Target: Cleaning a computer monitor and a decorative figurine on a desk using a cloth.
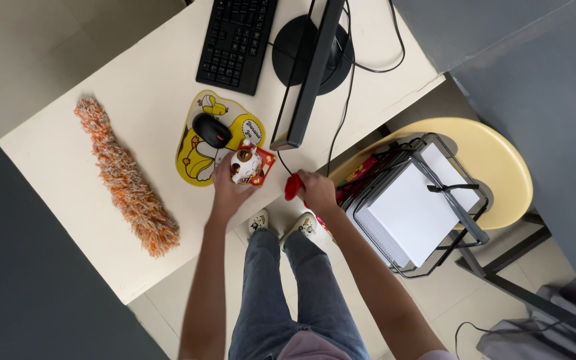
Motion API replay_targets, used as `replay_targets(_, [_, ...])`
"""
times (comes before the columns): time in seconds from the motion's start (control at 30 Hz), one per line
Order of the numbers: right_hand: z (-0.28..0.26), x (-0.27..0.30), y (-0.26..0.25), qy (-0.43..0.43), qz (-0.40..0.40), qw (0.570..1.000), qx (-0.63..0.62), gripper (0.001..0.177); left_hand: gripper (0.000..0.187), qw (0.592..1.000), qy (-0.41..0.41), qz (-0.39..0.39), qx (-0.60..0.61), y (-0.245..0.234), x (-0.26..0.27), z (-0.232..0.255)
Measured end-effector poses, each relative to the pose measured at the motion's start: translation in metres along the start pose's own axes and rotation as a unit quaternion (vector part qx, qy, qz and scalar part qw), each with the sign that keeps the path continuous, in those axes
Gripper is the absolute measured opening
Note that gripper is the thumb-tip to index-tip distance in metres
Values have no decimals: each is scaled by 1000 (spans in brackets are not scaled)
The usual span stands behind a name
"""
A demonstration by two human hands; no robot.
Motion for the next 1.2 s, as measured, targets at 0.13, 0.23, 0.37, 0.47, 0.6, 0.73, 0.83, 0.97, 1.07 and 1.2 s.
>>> replay_targets(0.13, [11,15,-1,-12,2,1000,7,37,80,986,16,166,1,13,71,35])
replay_targets(0.23, [12,29,-16,-23,20,999,-12,39,34,971,-104,211,37,36,103,58])
replay_targets(0.37, [8,48,-50,-44,33,995,-79,41,30,963,-155,24,217,68,73,87])
replay_targets(0.47, [9,52,-74,-52,32,992,-111,43,32,892,-267,-32,362,87,30,96])
replay_targets(0.6, [19,59,-94,-55,36,986,-155,41,30,852,-290,-68,430,110,6,91])
replay_targets(0.73, [71,54,-71,-19,34,954,-296,39,28,868,-259,-68,418,136,6,72])
replay_targets(0.83, [104,32,-34,170,1,810,-561,39,26,880,-245,-66,402,136,12,71])
replay_targets(0.97, [117,-36,6,352,-67,660,-660,45,23,907,-211,-92,353,146,8,74])
replay_targets(1.07, [79,-76,-13,361,-139,727,-568,45,19,931,-185,-105,297,147,4,72])
replay_targets(1.2, [34,-79,-49,306,-169,831,-433,38,20,926,-193,-118,302,151,4,37])
Point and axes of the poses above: each hand's wrist, its own x-axis away from the middle knuckle, its own y-axis out of the palm, z = x × y, the point moved 1 cm from there along -x, towards the middle knuckle, and after that the axes turned 8 degrees about z, right-handed, at the moved point
